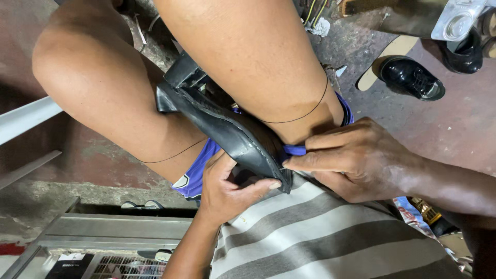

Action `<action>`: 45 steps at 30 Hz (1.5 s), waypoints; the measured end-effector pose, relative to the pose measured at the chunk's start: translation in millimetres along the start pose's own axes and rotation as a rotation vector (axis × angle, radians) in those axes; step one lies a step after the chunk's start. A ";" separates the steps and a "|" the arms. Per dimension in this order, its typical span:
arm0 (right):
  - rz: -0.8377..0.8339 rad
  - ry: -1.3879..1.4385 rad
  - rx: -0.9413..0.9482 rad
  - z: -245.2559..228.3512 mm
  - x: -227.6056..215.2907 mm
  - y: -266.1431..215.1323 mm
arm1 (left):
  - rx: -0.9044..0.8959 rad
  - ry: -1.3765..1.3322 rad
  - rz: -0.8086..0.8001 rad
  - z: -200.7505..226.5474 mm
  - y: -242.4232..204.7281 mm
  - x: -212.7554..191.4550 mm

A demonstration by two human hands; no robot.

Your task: The person sits on the floor and sews a black shoe using a needle and thread. They hold the shoe on their lap and repeatedly push the needle through the sole and upper, pulling the thread tight to secure the parts.

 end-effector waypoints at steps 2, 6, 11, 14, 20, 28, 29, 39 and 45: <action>0.030 -0.014 -0.081 0.3 -1.6 2.2 | -0.002 0.011 0.007 2.3 1.7 -1.8; 0.095 -0.058 -0.230 1.0 -3.9 3.1 | 0.017 0.005 0.005 7.3 5.8 -4.9; -0.071 -0.230 -0.126 1.6 7.6 8.5 | 0.074 0.083 0.021 13.4 11.3 -7.9; -0.106 -0.210 -0.087 -5.7 -4.2 2.7 | 0.028 0.104 -0.003 12.9 13.5 -6.0; -0.073 -0.344 -0.194 -12.5 -5.6 2.0 | 0.087 0.132 -0.041 16.4 14.6 -8.5; -0.022 -0.411 -0.305 -12.7 -4.0 7.9 | 0.136 0.140 -0.028 13.7 23.7 -11.7; 0.003 -0.394 -0.314 -9.8 -7.5 7.8 | 0.141 0.128 -0.034 14.2 25.4 -12.6; -0.011 -0.541 -0.125 -9.0 22.2 0.4 | 0.141 0.174 -0.044 7.0 37.2 -18.1; -0.138 -0.411 -0.093 -10.8 7.5 4.4 | 0.069 0.078 -0.034 5.8 29.1 -15.0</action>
Point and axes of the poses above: each hand's wrist, its own y-axis towards the middle knuckle, its own x-axis out of the palm, z = x × y, the point moved 5 cm from there along y, towards the middle knuckle, and after that the axes turned 2 degrees about -y, right-handed, at the moved point
